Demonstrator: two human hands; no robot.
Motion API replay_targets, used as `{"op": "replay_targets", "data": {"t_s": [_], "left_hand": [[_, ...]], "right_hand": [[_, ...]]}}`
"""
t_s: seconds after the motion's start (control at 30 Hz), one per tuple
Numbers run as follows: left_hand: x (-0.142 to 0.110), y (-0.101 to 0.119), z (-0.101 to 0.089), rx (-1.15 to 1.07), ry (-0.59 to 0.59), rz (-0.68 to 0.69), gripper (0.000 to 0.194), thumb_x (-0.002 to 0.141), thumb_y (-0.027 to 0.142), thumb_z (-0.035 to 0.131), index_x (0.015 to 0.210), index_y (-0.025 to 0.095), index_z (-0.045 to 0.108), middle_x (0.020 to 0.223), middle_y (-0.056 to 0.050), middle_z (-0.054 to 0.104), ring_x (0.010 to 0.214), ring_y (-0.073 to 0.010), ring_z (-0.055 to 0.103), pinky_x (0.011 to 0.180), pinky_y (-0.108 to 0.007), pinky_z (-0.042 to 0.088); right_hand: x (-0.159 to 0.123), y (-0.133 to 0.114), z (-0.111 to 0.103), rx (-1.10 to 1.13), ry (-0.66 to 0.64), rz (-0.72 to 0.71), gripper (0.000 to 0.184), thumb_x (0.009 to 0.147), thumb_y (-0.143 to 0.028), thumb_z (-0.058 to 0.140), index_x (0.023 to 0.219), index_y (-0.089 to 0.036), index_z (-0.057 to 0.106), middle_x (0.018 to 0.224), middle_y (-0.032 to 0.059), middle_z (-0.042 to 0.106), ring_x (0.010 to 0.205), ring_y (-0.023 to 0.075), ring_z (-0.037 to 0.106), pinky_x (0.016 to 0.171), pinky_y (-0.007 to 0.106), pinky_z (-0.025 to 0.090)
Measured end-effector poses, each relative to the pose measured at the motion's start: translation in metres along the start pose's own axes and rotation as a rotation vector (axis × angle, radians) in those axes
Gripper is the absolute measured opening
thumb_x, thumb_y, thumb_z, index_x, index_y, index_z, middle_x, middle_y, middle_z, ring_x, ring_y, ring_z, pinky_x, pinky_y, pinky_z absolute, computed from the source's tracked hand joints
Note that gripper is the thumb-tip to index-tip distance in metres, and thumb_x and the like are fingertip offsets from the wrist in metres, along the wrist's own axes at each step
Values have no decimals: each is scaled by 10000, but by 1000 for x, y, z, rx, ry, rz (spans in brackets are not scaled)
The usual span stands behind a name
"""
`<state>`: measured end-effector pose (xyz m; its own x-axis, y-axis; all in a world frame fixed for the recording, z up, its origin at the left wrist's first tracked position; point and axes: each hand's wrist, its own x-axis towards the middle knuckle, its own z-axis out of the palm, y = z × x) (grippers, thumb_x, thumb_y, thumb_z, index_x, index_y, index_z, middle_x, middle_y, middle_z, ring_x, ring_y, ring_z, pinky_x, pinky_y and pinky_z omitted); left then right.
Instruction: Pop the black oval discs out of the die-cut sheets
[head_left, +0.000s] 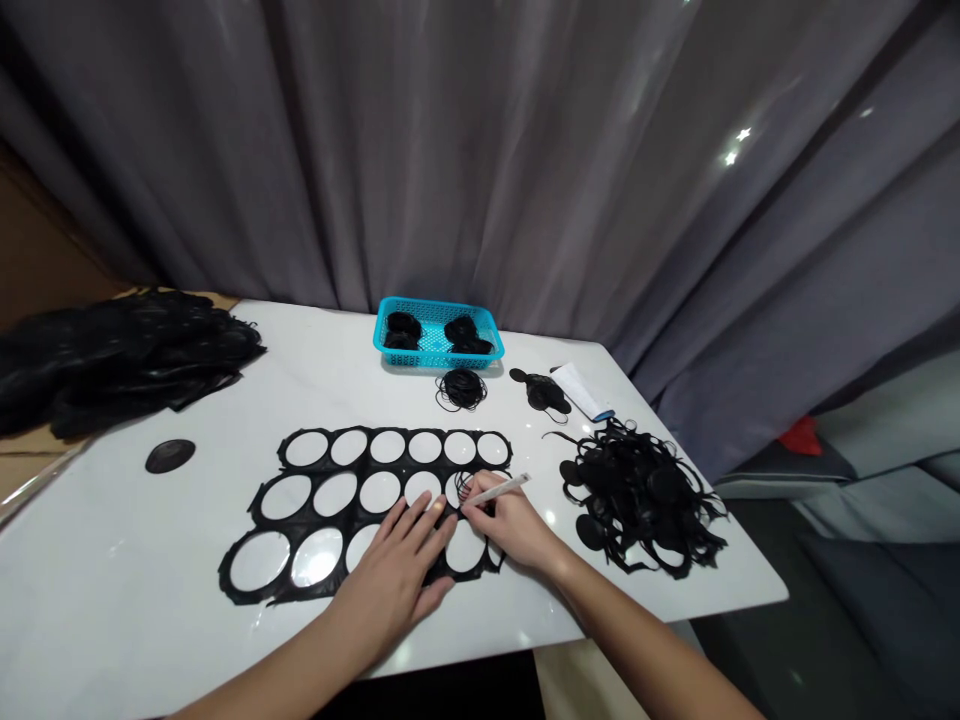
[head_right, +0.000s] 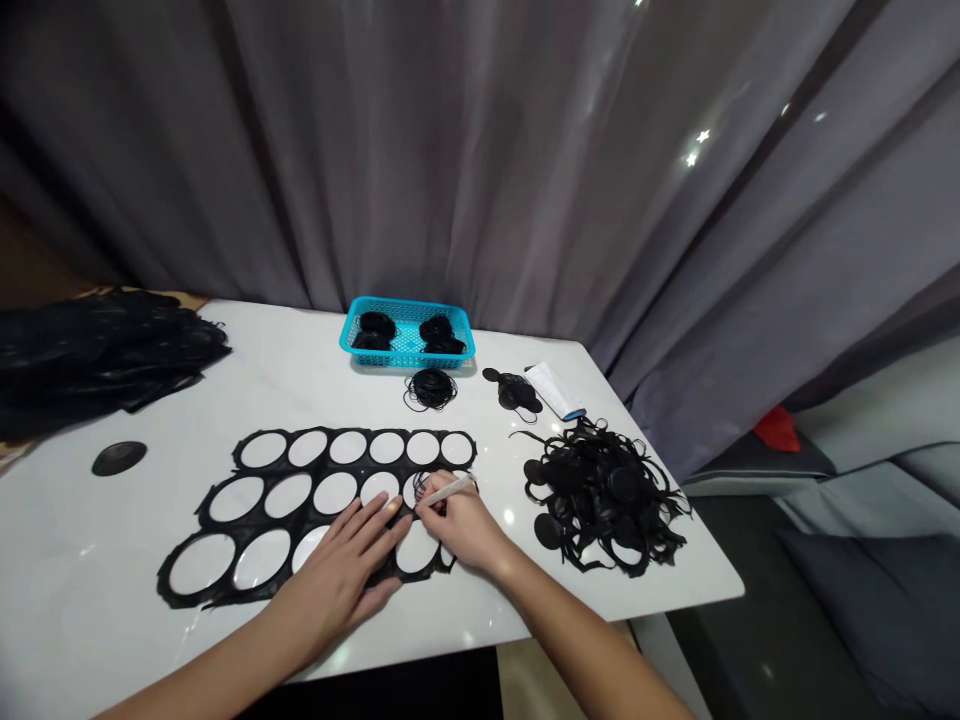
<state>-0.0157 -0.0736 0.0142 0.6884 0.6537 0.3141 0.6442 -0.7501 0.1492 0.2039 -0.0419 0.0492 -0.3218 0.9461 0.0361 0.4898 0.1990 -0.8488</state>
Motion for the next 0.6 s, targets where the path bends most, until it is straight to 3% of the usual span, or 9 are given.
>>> {"op": "replay_targets", "data": {"t_s": [0.17, 0.23, 0.27, 0.4, 0.5, 0.6], "left_hand": [[1, 1, -5, -47, -30, -19, 623, 937, 313, 617, 1518, 228, 409, 1555, -107, 443, 1452, -330, 368, 1142, -525, 372], [2, 1, -5, -57, -32, -17, 602, 935, 308, 620, 1501, 220, 433, 1547, -110, 454, 1456, -337, 358, 1138, -532, 376], [1, 0, -5, -64, -27, -18, 586, 941, 313, 615, 1493, 220, 446, 1544, -109, 459, 1458, -339, 353, 1140, -534, 374], [-1, 1, -7, -90, -11, -21, 582, 952, 331, 610, 1500, 232, 439, 1541, -97, 466, 1464, -337, 342, 1147, -533, 367], [1, 0, -13, -141, -44, -44, 577, 932, 341, 645, 1475, 249, 474, 1530, -90, 480, 1444, -338, 378, 1120, -527, 407], [10, -8, -17, -190, -68, -93, 531, 933, 342, 649, 1436, 238, 513, 1523, -106, 484, 1409, -321, 433, 1100, -503, 437]], "right_hand": [[-3, 2, 6, -169, -35, -232, 106, 881, -120, 529, 853, -223, 535, 936, 58, 593, 869, 219, 515, 790, 342, 428], [12, 9, -6, -147, 74, -182, 113, 819, -124, 573, 805, -227, 529, 881, 57, 592, 847, 233, 493, 797, 362, 420], [23, 14, -16, -103, 195, -103, 145, 785, -125, 586, 738, -232, 500, 807, 42, 569, 805, 228, 476, 781, 359, 414], [67, 38, -63, -29, 456, 36, 197, 816, -189, 533, 692, -248, 392, 762, 25, 504, 815, 224, 455, 785, 360, 407], [83, 48, -75, 92, 468, 117, 196, 812, -264, 569, 700, -247, 409, 706, 5, 520, 753, 201, 505, 698, 327, 441], [85, 48, -63, 251, 370, 184, 236, 813, -338, 610, 709, -239, 423, 704, 21, 604, 717, 190, 605, 606, 299, 488]]}}
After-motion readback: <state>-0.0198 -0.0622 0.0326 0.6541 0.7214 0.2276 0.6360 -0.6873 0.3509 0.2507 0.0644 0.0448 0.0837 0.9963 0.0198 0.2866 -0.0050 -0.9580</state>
